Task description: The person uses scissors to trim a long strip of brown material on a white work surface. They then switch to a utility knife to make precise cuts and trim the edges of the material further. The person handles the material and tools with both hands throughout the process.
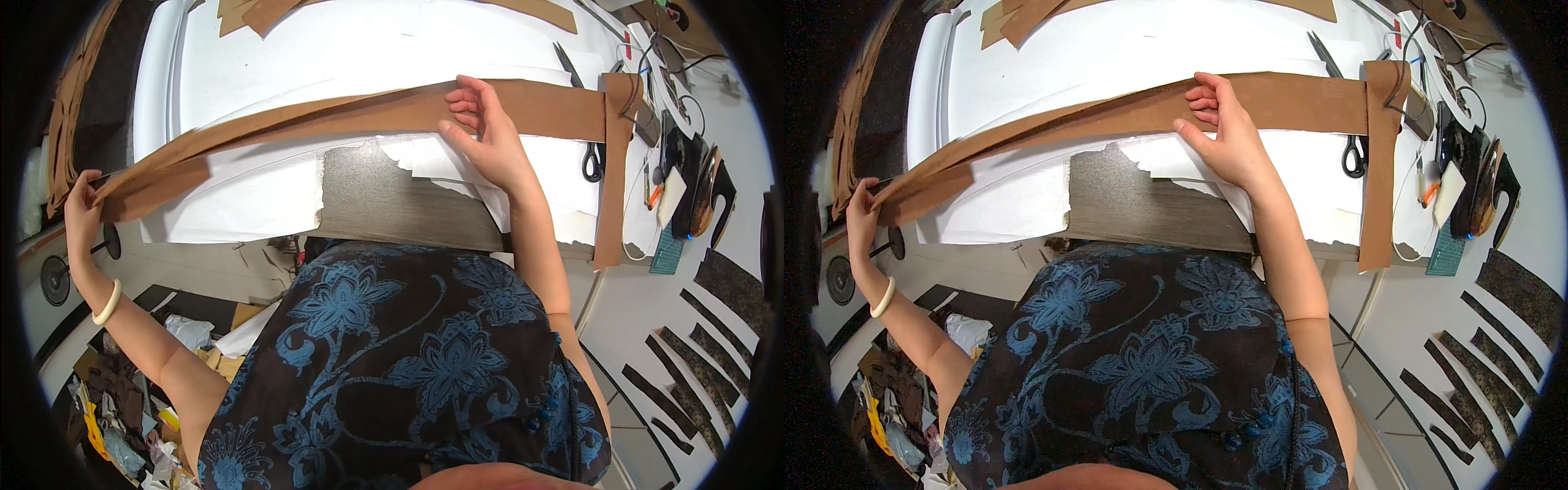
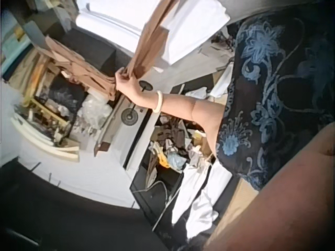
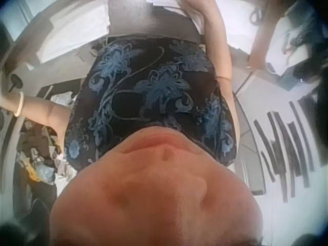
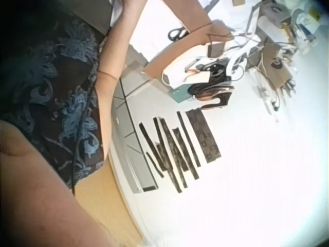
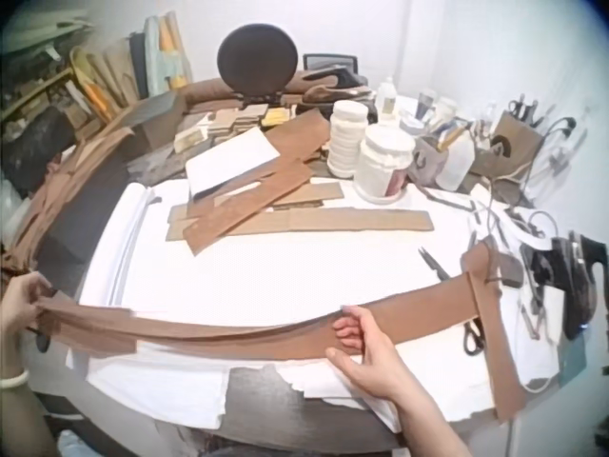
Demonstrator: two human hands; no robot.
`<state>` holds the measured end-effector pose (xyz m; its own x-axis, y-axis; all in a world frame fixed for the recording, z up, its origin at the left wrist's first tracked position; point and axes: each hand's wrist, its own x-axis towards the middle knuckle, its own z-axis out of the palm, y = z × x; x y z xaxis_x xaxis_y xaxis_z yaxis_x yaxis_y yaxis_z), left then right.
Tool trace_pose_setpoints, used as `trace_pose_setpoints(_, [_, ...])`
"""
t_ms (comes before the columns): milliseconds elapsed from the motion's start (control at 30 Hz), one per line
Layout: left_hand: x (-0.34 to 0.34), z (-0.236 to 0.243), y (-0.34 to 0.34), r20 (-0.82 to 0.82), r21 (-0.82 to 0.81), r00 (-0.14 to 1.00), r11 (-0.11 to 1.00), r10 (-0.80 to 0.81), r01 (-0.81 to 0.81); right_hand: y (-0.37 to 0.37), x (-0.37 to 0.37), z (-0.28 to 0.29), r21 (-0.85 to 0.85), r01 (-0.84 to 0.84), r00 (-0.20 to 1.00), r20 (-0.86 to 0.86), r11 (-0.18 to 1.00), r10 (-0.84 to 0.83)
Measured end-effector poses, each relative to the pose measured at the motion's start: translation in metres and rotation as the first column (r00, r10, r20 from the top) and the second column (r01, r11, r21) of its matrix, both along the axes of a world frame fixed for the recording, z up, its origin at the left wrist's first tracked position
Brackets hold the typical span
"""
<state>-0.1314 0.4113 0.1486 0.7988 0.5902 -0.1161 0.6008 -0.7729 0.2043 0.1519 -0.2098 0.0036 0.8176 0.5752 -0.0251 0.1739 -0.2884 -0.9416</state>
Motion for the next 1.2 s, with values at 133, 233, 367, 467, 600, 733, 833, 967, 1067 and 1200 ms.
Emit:
trace_pose_setpoints(133, [-0.063, -0.004, 0.084, 0.143, 0.12, 0.976, 0.976, 0.166, -0.184, 0.004, -0.001, -0.002, 0.059, 0.043, 0.997, -0.073, 0.997, -0.039])
trace_pose_setpoints(233, [-0.079, -0.004, 0.134, 0.158, 0.081, 0.975, 0.982, 0.157, -0.171, 0.006, -0.006, 0.002, 0.061, 0.097, 0.994, -0.045, 0.993, -0.095])
trace_pose_setpoints(367, [-0.07, -0.033, 0.13, 0.025, 0.088, 0.991, 0.988, 0.128, -0.129, 0.006, 0.0, 0.014, -0.096, 0.061, 0.983, 0.179, 0.994, -0.043])
trace_pose_setpoints(467, [-0.068, -0.048, 0.131, 0.002, 0.036, 0.989, 0.988, 0.149, -0.149, 0.005, 0.012, 0.008, -0.227, -0.018, 0.849, 0.511, 0.974, 0.135])
trace_pose_setpoints(600, [-0.068, -0.055, 0.117, -0.158, 0.165, 0.977, 0.979, 0.147, -0.121, -0.003, 0.017, -0.006, -0.376, -0.033, 0.761, 0.591, 0.926, 0.268])
trace_pose_setpoints(733, [0.023, -0.023, -0.018, -0.552, 0.455, 0.814, 0.883, 0.181, 0.112, -0.017, 0.019, -0.005, -0.41, 0.047, 0.765, 0.601, 0.911, 0.231])
trace_pose_setpoints(833, [0.081, -0.015, -0.157, -0.035, 0.431, 0.929, 0.833, -0.368, 0.346, -0.016, 0.021, -0.009, -0.399, 0.029, 0.753, 0.612, 0.916, 0.243])
trace_pose_setpoints(967, [0.161, -0.093, -0.267, 0.528, -0.139, 0.786, 0.88, -0.323, 0.455, -0.013, 0.021, -0.008, -0.39, 0.029, 0.739, 0.628, 0.92, 0.243])
trace_pose_setpoints(1067, [0.194, -0.122, -0.289, 0.482, 0.02, 0.763, 0.876, -0.431, 0.482, -0.016, 0.021, -0.009, -0.373, 0.04, 0.738, 0.636, 0.927, 0.225])
trace_pose_setpoints(1200, [0.201, -0.141, -0.277, 0.423, 0.082, 0.776, 0.873, -0.467, 0.48, -0.014, 0.021, -0.013, -0.358, 0.053, 0.732, 0.649, 0.932, 0.208])
